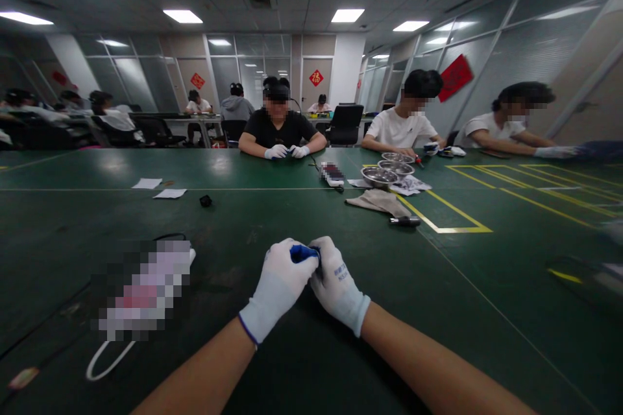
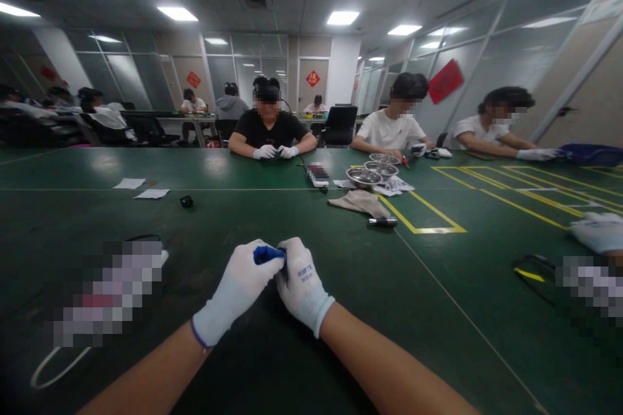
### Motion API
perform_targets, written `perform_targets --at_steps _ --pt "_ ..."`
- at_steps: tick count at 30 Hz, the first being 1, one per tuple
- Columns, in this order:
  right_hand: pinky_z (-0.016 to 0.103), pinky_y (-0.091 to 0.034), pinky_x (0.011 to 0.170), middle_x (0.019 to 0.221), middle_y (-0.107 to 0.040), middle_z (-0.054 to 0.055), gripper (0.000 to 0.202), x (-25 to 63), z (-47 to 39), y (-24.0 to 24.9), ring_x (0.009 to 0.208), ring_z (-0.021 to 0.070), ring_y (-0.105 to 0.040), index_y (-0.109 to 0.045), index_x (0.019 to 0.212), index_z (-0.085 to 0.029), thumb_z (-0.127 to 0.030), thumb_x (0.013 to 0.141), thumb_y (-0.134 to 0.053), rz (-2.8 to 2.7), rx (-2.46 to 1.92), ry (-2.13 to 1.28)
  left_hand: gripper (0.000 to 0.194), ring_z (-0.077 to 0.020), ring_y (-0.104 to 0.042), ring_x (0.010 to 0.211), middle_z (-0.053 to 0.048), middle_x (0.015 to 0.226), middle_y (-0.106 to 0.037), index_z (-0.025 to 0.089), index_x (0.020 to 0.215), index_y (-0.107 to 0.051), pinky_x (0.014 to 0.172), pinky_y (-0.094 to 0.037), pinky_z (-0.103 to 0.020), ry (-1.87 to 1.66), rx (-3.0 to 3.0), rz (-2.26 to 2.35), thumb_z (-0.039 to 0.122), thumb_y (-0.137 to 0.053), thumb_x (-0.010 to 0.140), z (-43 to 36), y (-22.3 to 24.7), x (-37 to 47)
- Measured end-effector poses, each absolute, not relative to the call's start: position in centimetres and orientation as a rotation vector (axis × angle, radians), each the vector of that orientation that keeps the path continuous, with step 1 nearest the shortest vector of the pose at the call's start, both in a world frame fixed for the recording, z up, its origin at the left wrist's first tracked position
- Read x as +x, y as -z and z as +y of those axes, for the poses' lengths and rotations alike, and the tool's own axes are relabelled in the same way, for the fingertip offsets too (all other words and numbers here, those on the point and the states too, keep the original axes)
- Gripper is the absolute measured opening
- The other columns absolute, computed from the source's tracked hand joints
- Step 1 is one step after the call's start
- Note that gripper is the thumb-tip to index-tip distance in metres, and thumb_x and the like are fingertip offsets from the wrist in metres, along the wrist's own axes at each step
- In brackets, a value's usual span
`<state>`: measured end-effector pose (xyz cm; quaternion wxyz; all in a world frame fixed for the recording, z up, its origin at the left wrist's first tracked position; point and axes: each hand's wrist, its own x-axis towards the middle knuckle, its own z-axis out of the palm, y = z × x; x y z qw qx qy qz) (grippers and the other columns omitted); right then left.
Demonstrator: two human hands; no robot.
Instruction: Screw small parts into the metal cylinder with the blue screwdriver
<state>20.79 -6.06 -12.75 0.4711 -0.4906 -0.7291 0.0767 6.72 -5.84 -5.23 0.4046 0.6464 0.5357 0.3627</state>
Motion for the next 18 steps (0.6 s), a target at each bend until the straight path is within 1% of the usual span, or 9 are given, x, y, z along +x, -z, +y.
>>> perform_targets --at_steps 6,10,13,18 --pt "0.043 -0.052 0.08 0.1 -0.061 0.01 0.028 20.8 -5.5 13.3 0.089 0.0258 -0.06 -0.055 0.109 -0.019 -0.011 0.083 -0.056 -1.797 -1.24 -0.026 0.004 -0.0207 -0.069 0.078 -0.003 0.074 -0.073 0.016 0.072 -0.072 0.076 -0.054 -0.034 -0.971 1.413 1.217 0.013 -0.073 0.075 -5.2 6.0 7.2" --pt "0.042 -0.051 0.081 0.101 -0.061 0.01 0.032 20.7 -5.2 13.4 0.09 0.0256 -0.06 -0.056 0.11 -0.019 -0.008 0.08 -0.057 -1.804 -1.266 -0.032 0.003 -0.0207 -0.069 0.079 -0.003 0.076 -0.074 0.015 0.075 -0.073 0.077 -0.054 -0.034 -1.016 1.46 1.255 0.012 -0.074 0.075 -4.8 6.4 7.0" --pt "0.041 -0.051 0.08 0.1 -0.061 0.01 0.034 20.7 -5.3 13.3 0.089 0.026 -0.06 -0.057 0.11 -0.018 -0.007 0.078 -0.057 -1.814 -1.274 -0.042 0.004 -0.02 -0.068 0.077 -0.002 0.076 -0.074 0.016 0.076 -0.073 0.076 -0.054 -0.034 -0.987 1.502 1.275 0.012 -0.072 0.077 -4.8 6.4 6.9" --pt "0.043 -0.051 0.08 0.1 -0.062 0.011 0.032 20.8 -5.4 13.2 0.089 0.0266 -0.06 -0.056 0.11 -0.018 -0.009 0.079 -0.058 -1.813 -1.268 -0.028 0.002 -0.0194 -0.067 0.075 -0.001 0.074 -0.072 0.016 0.078 -0.072 0.073 -0.054 -0.033 -0.958 1.525 1.276 0.015 -0.072 0.079 -5.1 6.2 6.8"
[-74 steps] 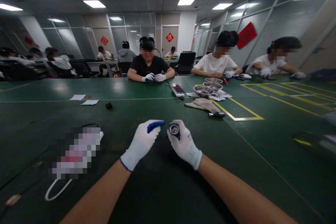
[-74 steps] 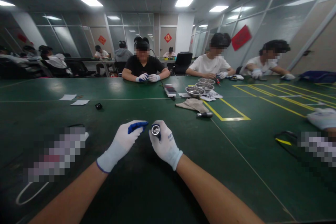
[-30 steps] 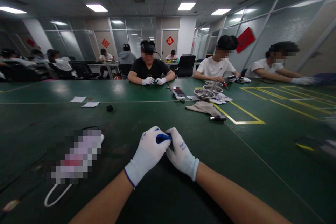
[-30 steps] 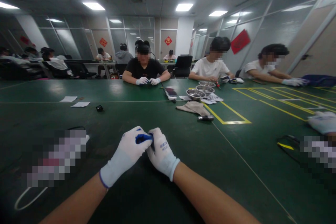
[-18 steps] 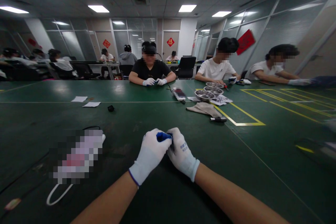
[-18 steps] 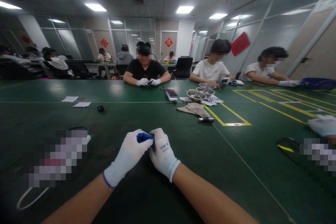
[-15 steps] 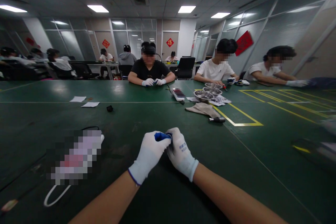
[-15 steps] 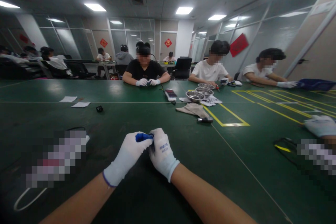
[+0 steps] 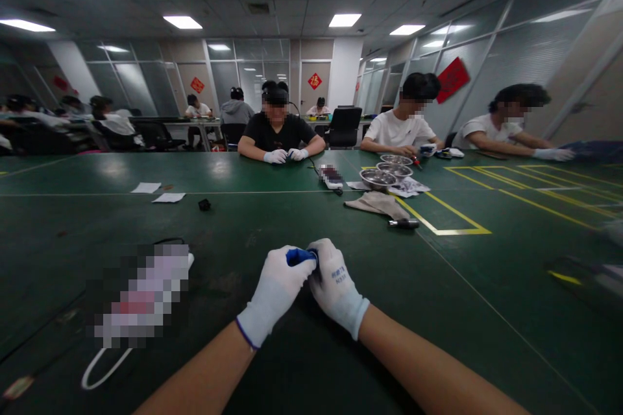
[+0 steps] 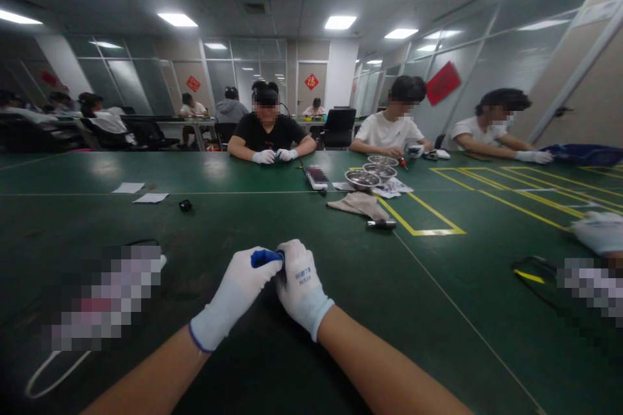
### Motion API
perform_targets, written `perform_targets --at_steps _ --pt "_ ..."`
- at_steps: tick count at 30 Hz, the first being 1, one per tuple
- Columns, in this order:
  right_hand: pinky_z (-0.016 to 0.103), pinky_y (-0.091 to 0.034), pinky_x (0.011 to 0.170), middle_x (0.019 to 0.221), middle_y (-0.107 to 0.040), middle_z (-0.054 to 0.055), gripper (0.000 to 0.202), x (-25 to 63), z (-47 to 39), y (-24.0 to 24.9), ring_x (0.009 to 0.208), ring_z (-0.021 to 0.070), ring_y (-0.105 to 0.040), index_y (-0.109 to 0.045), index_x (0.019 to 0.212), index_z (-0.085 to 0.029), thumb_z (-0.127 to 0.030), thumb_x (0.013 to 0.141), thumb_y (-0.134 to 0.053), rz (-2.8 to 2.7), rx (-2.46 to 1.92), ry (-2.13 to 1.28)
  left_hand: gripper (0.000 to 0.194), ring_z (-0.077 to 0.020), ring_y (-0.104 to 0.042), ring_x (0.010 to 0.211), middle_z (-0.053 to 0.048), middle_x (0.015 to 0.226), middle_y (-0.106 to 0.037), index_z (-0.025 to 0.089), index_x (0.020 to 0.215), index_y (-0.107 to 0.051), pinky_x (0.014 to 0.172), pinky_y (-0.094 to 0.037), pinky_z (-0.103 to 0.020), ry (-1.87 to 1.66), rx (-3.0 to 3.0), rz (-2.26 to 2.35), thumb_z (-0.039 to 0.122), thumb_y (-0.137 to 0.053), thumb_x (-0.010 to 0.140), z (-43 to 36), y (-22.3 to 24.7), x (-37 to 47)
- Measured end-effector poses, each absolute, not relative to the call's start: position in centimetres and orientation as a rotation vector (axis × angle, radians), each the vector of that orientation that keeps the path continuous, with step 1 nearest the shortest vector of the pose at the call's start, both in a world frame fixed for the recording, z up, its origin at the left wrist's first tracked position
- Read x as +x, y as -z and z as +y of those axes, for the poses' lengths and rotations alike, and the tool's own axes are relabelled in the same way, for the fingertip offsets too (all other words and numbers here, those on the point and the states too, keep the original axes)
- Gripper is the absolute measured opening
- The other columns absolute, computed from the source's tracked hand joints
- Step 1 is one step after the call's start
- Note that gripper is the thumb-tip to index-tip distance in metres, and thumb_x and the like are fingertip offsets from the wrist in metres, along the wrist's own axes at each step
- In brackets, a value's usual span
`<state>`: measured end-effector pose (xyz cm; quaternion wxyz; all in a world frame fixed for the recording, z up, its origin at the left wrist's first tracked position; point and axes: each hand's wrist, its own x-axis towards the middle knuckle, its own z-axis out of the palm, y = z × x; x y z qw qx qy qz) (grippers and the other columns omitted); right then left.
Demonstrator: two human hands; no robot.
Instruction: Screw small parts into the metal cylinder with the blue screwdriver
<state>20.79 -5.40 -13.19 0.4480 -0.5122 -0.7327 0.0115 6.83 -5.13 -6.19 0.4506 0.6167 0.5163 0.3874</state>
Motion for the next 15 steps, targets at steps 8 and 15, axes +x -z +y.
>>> perform_targets --at_steps 8,15 --pt "0.038 -0.053 0.075 0.093 -0.06 0.006 0.029 20.9 -5.0 13.3 0.083 0.0226 -0.061 -0.052 0.108 -0.021 -0.008 0.082 -0.052 -1.598 -1.186 -0.244 0.014 -0.0229 -0.072 0.093 -0.008 0.096 -0.077 0.016 0.097 -0.074 0.084 -0.056 -0.037 -0.929 1.568 1.153 0.018 -0.066 0.086 -5.4 6.1 6.7" --pt "0.037 -0.055 0.078 0.095 -0.062 0.004 0.031 21.1 -4.7 13.1 0.085 0.0213 -0.063 -0.05 0.109 -0.023 -0.009 0.082 -0.052 -1.55 -1.068 -0.304 0.018 -0.0234 -0.07 0.096 -0.007 0.099 -0.073 0.019 0.101 -0.071 0.082 -0.056 -0.035 -0.973 1.705 1.082 0.017 -0.06 0.087 -6.5 5.5 6.7"
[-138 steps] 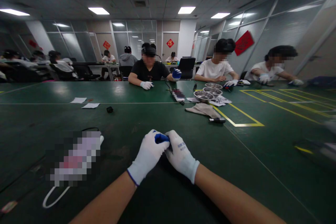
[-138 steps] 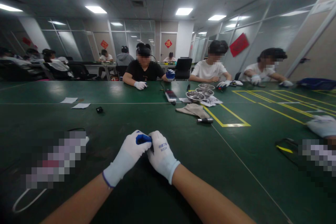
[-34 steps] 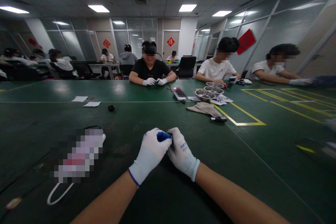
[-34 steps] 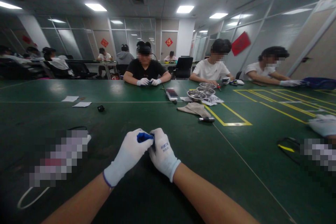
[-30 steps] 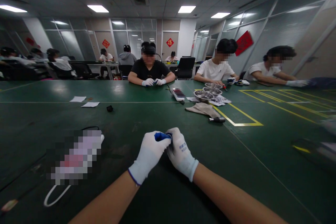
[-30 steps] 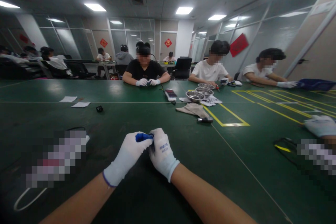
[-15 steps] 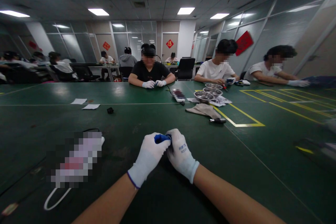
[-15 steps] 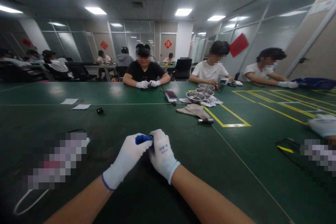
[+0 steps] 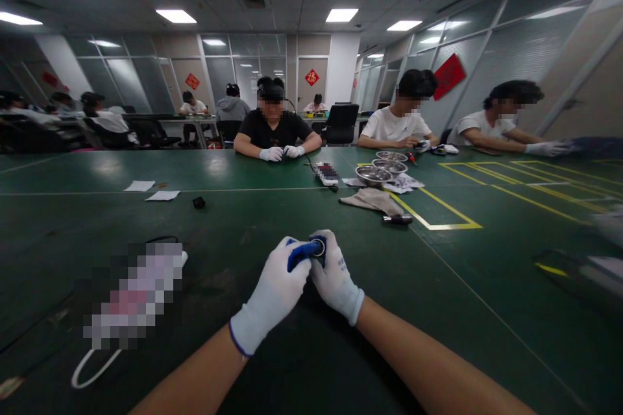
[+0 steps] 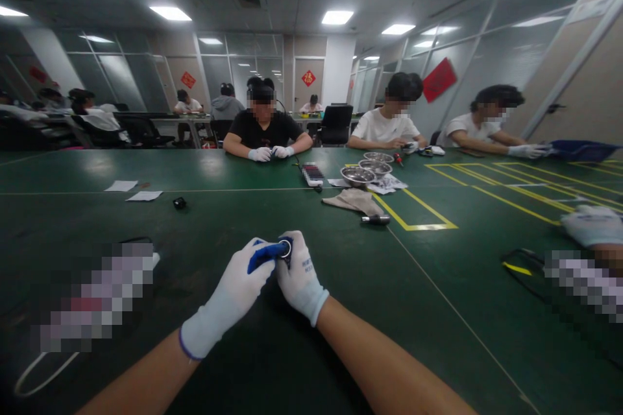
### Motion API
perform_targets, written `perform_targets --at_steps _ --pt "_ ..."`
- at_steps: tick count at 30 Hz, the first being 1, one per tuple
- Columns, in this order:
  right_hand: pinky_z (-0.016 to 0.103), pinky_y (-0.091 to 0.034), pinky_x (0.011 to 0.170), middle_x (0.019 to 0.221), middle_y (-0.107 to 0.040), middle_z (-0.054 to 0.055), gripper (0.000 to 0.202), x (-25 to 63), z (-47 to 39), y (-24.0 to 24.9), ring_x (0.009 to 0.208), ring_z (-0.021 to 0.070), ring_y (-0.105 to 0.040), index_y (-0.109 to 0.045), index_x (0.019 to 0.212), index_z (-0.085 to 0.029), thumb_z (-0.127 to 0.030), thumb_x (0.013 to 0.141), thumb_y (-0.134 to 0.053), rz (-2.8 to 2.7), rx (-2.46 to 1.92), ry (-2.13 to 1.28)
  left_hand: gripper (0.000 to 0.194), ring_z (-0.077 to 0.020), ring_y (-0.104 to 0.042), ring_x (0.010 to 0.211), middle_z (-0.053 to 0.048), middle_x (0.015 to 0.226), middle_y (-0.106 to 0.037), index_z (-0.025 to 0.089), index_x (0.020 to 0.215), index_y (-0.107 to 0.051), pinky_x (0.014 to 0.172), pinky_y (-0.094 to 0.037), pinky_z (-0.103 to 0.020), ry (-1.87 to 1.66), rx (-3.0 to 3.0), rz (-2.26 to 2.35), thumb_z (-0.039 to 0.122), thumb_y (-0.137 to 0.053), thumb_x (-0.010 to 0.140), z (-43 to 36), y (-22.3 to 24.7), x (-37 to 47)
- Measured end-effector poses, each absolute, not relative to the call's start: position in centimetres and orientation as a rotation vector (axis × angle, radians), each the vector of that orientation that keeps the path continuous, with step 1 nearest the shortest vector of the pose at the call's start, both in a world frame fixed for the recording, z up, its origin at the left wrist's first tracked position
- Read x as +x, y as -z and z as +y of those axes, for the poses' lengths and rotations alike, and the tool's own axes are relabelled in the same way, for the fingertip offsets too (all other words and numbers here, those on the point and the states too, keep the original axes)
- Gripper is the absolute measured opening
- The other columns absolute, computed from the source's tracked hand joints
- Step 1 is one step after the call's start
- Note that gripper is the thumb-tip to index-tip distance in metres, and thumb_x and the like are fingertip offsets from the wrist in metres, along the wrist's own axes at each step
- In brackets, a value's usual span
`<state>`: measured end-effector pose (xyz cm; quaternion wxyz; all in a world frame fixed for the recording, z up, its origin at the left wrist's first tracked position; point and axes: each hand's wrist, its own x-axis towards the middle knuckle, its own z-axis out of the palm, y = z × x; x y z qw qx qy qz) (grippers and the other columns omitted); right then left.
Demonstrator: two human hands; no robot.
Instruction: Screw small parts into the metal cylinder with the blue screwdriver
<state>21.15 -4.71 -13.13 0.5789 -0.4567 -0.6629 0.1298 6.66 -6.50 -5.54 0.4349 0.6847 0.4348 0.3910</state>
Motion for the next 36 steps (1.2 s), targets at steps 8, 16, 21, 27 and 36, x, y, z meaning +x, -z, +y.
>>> perform_targets --at_steps 8,16,21,27,36 --pt "0.037 -0.054 0.076 0.093 -0.059 0.004 0.03 21.0 -5.1 13.1 0.083 0.0213 -0.061 -0.05 0.109 -0.022 -0.009 0.082 -0.052 -1.603 -1.057 -0.275 0.012 -0.0228 -0.071 0.091 -0.006 0.092 -0.073 0.018 0.095 -0.07 0.08 -0.056 -0.035 -0.989 1.676 1.12 0.026 -0.063 0.089 -6.3 5.7 6.8" --pt "0.04 -0.051 0.079 0.099 -0.061 0.009 0.029 20.7 -5.0 13.3 0.087 0.0245 -0.059 -0.054 0.11 -0.021 -0.011 0.082 -0.057 -1.731 -1.176 -0.005 0.008 -0.0233 -0.072 0.09 -0.006 0.09 -0.076 0.017 0.088 -0.072 0.086 -0.057 -0.039 -1.063 1.591 1.219 0.018 -0.071 0.08 -5.6 6.3 6.9" --pt "0.044 -0.05 0.081 0.102 -0.062 0.013 0.035 20.6 -4.6 13.8 0.09 0.0278 -0.059 -0.057 0.111 -0.018 -0.009 0.078 -0.061 -1.795 -1.279 0.102 0.009 -0.0239 -0.072 0.095 -0.009 0.097 -0.076 0.016 0.092 -0.072 0.089 -0.056 -0.039 -1.009 1.572 1.248 0.017 -0.069 0.084 -5.3 6.7 6.9" --pt "0.045 -0.048 0.082 0.107 -0.063 0.016 0.043 20.4 -4.3 13.7 0.094 0.0309 -0.058 -0.059 0.114 -0.017 -0.009 0.072 -0.065 -1.855 -1.364 0.179 0.008 -0.0229 -0.071 0.092 -0.01 0.098 -0.075 0.016 0.095 -0.069 0.083 -0.055 -0.035 -0.982 1.583 1.319 0.02 -0.065 0.089 -5.3 7.1 7.2" --pt "0.04 -0.045 0.078 0.101 -0.064 0.014 0.037 20.0 -4.4 13.6 0.089 0.0283 -0.058 -0.061 0.11 -0.015 -0.007 0.075 -0.064 -1.858 -1.442 0.236 0.015 -0.0233 -0.069 0.09 -0.008 0.092 -0.075 0.013 0.094 -0.072 0.083 -0.055 -0.036 -0.896 1.502 1.189 0.025 -0.069 0.085 -4.3 7.2 6.5"
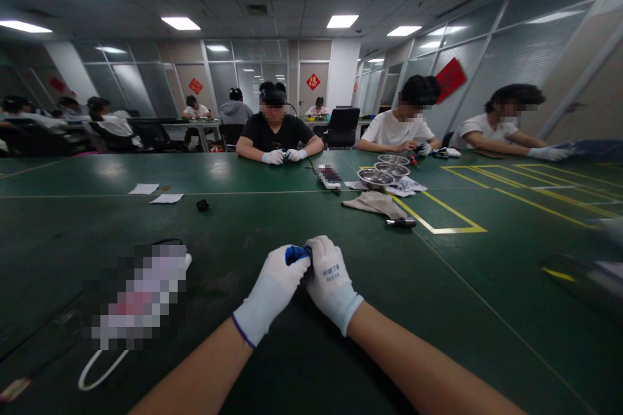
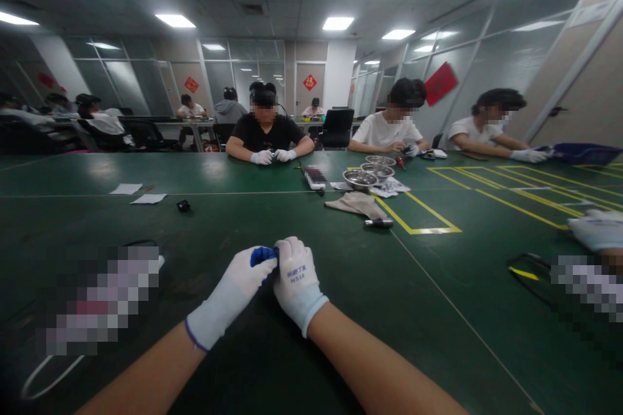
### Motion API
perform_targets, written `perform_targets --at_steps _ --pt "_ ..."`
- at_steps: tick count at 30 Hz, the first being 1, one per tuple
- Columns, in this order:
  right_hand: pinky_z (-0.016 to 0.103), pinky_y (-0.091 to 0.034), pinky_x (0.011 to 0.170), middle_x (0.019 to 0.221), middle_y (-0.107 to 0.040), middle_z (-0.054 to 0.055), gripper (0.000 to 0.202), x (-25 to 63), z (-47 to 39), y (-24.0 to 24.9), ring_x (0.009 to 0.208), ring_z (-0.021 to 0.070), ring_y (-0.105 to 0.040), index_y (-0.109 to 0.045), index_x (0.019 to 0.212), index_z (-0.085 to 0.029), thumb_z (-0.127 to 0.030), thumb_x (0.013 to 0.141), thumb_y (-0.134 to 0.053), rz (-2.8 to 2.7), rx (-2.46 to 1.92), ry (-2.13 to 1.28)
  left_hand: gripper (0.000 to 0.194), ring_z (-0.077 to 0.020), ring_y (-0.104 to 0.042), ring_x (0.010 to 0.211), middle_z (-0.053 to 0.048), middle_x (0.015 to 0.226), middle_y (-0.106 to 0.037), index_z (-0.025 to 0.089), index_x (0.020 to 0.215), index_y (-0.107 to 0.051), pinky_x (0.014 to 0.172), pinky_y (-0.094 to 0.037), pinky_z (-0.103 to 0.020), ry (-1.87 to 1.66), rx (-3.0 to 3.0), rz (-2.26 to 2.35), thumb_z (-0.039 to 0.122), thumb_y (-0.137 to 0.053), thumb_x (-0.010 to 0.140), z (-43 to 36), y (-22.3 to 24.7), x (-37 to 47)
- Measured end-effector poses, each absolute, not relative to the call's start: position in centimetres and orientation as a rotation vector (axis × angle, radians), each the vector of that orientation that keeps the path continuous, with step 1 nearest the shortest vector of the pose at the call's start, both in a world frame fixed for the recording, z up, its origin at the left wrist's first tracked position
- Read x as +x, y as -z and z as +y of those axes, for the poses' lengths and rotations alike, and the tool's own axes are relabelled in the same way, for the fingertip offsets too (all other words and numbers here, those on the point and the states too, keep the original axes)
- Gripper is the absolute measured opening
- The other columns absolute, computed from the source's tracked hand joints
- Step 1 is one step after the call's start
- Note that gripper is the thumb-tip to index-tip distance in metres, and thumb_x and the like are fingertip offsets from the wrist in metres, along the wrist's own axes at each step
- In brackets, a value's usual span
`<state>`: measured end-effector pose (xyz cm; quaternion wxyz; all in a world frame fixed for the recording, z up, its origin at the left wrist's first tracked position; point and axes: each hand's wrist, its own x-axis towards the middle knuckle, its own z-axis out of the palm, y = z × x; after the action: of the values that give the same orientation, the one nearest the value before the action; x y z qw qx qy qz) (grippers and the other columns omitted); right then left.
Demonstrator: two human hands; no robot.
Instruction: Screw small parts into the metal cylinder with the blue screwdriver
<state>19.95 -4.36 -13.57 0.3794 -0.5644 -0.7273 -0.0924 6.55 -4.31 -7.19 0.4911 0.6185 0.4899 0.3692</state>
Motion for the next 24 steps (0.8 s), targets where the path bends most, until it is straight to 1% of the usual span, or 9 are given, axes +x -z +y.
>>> perform_targets --at_steps 5,9,13,24 --pt "0.038 -0.044 0.078 0.101 -0.064 0.013 0.033 19.9 -4.9 13.3 0.089 0.0266 -0.058 -0.063 0.109 -0.016 -0.008 0.077 -0.062 -1.858 -1.479 0.283 0.021 -0.0249 -0.069 0.095 -0.01 0.101 -0.076 0.013 0.098 -0.072 0.09 -0.052 -0.038 -0.849 1.618 1.167 0.028 -0.07 0.083 -4.3 6.6 6.0" --pt "0.039 -0.045 0.079 0.103 -0.065 0.014 0.037 20.0 -5.0 13.0 0.09 0.0274 -0.059 -0.064 0.11 -0.015 -0.008 0.074 -0.064 -1.859 -1.536 0.278 0.02 -0.0259 -0.068 0.096 -0.011 0.102 -0.074 0.014 0.102 -0.068 0.087 -0.052 -0.038 -0.844 1.663 1.269 0.03 -0.063 0.09 -4.9 7.1 6.6" --pt "0.039 -0.046 0.081 0.106 -0.066 0.015 0.04 20.2 -4.9 12.8 0.093 0.0282 -0.059 -0.064 0.113 -0.014 -0.009 0.073 -0.066 -1.892 -1.555 0.257 0.021 -0.0267 -0.067 0.102 -0.012 0.108 -0.072 0.016 0.107 -0.066 0.086 -0.053 -0.037 -0.845 1.658 1.363 0.03 -0.058 0.094 -5.2 7.7 7.2" --pt "0.04 -0.047 0.084 0.109 -0.066 0.016 0.041 20.2 -5.0 12.1 0.096 0.0289 -0.06 -0.063 0.116 -0.015 -0.009 0.076 -0.065 -1.899 -1.574 0.216 0.017 -0.0256 -0.068 0.1 -0.013 0.108 -0.071 0.017 0.107 -0.063 0.087 -0.054 -0.037 -0.86 1.635 1.387 0.027 -0.054 0.096 -5.4 7.8 7.6"
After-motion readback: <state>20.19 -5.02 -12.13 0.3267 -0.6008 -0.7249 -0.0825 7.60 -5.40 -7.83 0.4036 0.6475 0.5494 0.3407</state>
